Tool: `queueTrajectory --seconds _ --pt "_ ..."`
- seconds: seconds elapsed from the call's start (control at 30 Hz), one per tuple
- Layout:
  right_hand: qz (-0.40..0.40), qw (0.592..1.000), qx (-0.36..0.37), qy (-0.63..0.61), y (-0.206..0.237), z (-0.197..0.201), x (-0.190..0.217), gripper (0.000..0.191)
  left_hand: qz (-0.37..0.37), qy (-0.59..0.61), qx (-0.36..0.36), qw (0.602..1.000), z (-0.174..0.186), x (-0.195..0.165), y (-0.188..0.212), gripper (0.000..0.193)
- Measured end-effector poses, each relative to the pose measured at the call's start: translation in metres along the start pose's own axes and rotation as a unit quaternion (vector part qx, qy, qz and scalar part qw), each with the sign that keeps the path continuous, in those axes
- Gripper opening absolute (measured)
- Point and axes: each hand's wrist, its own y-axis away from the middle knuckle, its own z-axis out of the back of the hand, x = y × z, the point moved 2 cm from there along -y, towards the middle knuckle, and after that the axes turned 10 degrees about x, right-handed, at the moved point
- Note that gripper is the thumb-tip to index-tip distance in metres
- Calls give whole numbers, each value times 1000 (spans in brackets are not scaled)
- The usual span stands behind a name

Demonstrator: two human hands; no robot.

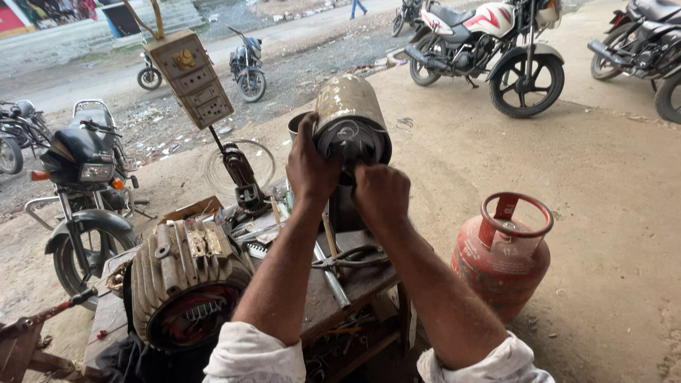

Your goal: The person winds insulated wire into a cylindrical motor stator using a wooden stick and pliers. They repeatedly insert the stick to push wire layers, adjust the wire with their fingers, and use pliers to cut and secure the wire ends.

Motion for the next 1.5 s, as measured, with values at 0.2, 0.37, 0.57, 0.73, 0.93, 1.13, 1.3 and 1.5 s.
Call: queueTrajectory --seconds 0.2,0.37,0.57,0.73,0.93,1.13,1.3,1.5 --pt "40 999 33 -4 11 12 -5 32 -70 56 45 995 10 24 5 81" --pt "165 974 -81 -132 85 33 -16 24 84 227 77 967 59 88 63 68" --pt "126 939 149 -283 187 -1 6 13 167 -62 31 983 38 129 178 40" --pt "89 890 277 -351 227 -12 22 16 264 -29 1 964 -1 131 227 51" --pt "88 879 330 -334 230 -5 18 18 222 -195 123 947 1 140 236 77" --pt "89 912 235 -324 202 4 3 19 375 295 30 878 3 110 261 61" --pt "97 922 192 -323 177 -5 6 34 271 510 -7 816 -9 38 355 39" --pt "242 918 164 -269 180 -16 36 39 277 474 217 807 3 -8 386 11"
